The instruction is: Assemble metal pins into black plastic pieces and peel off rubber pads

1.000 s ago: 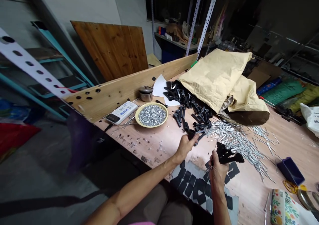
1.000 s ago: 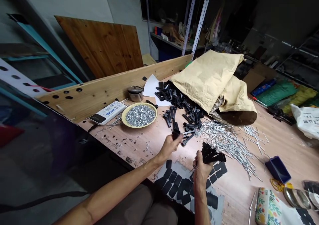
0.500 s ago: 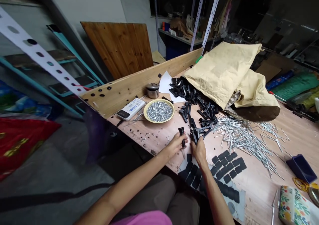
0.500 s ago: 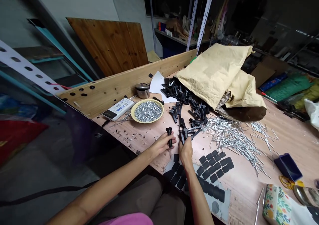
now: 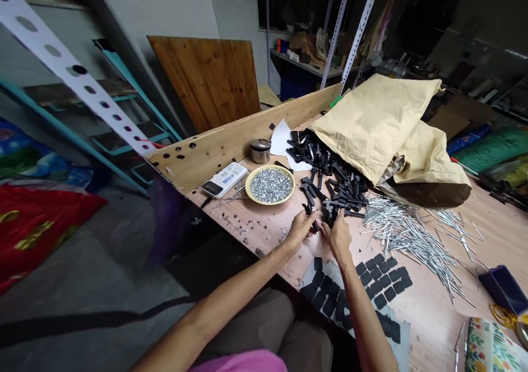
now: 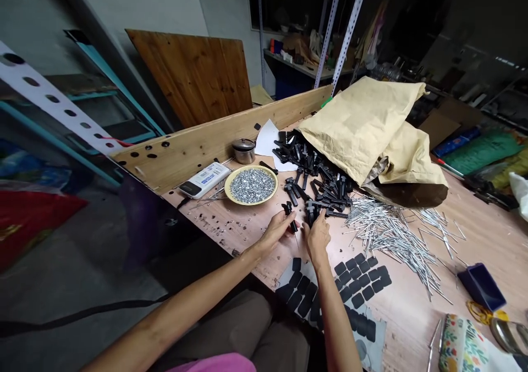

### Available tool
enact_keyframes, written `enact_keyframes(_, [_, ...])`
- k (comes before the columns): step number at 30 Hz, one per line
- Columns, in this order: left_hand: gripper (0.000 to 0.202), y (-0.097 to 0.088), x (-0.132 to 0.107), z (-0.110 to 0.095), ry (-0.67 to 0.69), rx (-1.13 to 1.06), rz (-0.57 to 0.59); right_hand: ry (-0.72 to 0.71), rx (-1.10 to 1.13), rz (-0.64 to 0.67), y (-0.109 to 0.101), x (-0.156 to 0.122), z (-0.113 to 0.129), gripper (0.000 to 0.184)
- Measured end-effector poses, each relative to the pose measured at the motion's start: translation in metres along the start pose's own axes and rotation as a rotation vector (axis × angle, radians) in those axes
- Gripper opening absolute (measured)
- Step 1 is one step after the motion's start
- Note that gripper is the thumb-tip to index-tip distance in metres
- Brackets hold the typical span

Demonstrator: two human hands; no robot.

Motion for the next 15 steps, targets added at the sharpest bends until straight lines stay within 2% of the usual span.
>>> enact_keyframes(4, [0.034,0.007,-0.009,-0.005,0.006,0.005,0.024,-0.156,0.108,-0.173,-0.022,-0.034,0.0,0.045])
enact_keyframes(5, [0.034,0.011,-0.012,-0.006,0.005,-0.002,0.035,-0.186,0.169,-0.17,-0.024,-0.044,-0.001,0.043])
enact_keyframes(8, [0.033,0.024,-0.023,-0.003,-0.021,-0.062,0.081,-0.199,0.381,-0.013,-0.019,-0.07,-0.009,0.044])
enact_keyframes(10, [0.031,0.031,-0.036,0.009,-0.107,-0.12,0.135,-0.161,0.47,0.004,-0.028,-0.083,-0.022,0.042])
enact_keyframes(13, [0.029,0.043,-0.062,0.04,-0.285,-0.092,0.28,-0.136,0.468,-0.118,-0.056,-0.093,-0.051,0.038])
enact_keyframes(15, [0.026,0.049,-0.071,0.054,-0.293,-0.014,0.348,-0.151,0.451,-0.113,-0.062,-0.093,-0.067,0.036])
Point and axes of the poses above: each hand's wrist, its own x-axis towards the middle knuckle, its own y-axis out of the palm, z = x × y, the point moved 9 cm from there along x, towards the middle knuckle, and after that the axes turned 8 degrees about -x, right-handed, at the moved point
